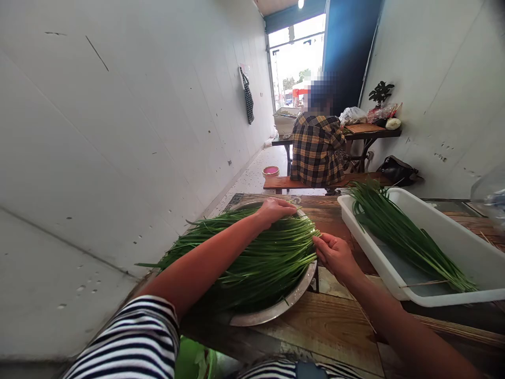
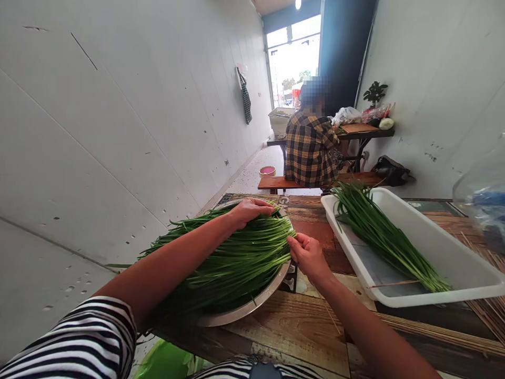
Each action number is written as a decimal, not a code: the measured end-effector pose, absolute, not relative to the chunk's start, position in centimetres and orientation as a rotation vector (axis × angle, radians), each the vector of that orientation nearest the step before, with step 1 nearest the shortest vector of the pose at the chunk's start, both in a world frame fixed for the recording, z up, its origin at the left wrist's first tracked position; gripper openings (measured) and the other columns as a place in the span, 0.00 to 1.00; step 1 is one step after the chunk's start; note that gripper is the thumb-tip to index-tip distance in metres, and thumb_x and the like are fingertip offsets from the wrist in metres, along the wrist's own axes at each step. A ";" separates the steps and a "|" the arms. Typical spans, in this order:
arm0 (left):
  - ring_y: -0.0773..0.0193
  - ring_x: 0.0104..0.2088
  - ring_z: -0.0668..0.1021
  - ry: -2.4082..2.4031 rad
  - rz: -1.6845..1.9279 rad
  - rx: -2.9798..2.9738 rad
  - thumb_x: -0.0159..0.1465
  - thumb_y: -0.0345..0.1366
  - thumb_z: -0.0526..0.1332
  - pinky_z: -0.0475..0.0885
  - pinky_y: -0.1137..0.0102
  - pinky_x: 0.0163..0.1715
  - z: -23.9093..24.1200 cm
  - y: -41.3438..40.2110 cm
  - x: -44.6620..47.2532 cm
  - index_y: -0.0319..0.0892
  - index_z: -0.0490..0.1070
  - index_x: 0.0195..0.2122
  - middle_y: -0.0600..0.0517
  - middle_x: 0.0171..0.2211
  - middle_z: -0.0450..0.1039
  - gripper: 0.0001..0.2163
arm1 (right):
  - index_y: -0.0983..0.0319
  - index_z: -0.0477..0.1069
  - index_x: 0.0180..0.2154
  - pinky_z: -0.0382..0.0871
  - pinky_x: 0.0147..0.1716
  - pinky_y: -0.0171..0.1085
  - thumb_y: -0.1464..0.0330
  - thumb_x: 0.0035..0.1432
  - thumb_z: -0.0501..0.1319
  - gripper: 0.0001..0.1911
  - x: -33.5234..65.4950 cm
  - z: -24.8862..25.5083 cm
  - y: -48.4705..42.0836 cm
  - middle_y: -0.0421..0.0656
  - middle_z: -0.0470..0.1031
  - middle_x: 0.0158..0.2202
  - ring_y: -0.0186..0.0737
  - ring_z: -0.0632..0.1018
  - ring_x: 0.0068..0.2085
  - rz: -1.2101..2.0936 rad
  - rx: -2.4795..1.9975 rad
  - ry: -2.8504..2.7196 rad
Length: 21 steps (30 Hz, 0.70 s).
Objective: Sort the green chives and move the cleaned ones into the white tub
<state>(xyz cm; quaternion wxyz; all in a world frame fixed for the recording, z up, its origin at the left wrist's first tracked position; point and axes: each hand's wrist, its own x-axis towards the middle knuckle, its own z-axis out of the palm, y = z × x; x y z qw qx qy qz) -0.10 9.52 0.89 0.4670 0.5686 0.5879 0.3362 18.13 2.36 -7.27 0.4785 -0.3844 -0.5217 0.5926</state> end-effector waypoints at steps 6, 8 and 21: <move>0.68 0.21 0.73 1.404 0.814 1.103 0.45 0.34 0.69 0.70 0.71 0.24 1.0 10.3 0.1 0.36 0.76 0.27 0.51 0.21 0.74 0.09 | 0.62 0.62 0.23 0.40 0.12 0.30 0.52 0.50 0.60 0.20 18.1 -6.9 2.2 0.31 0.54 0.12 0.25 0.52 0.14 1.420 -0.979 -1.299; 0.68 0.21 0.73 1.386 0.824 1.031 0.44 0.32 0.69 0.70 0.70 0.25 0.9 10.5 0.1 0.35 0.75 0.26 0.51 0.20 0.73 0.09 | 0.62 0.63 0.23 0.40 0.12 0.30 0.53 0.51 0.60 0.20 18.2 -6.9 2.2 0.31 0.54 0.12 0.24 0.51 0.14 1.428 -0.969 -1.295; 0.69 0.23 0.72 1.641 1.041 1.525 0.47 0.38 0.66 0.66 0.74 0.24 0.8 10.8 0.3 0.37 0.77 0.27 0.52 0.20 0.73 0.10 | 0.62 0.62 0.23 0.43 0.13 0.30 0.53 0.52 0.59 0.20 18.2 -7.1 2.2 0.31 0.54 0.12 0.25 0.52 0.14 1.422 -0.952 -1.303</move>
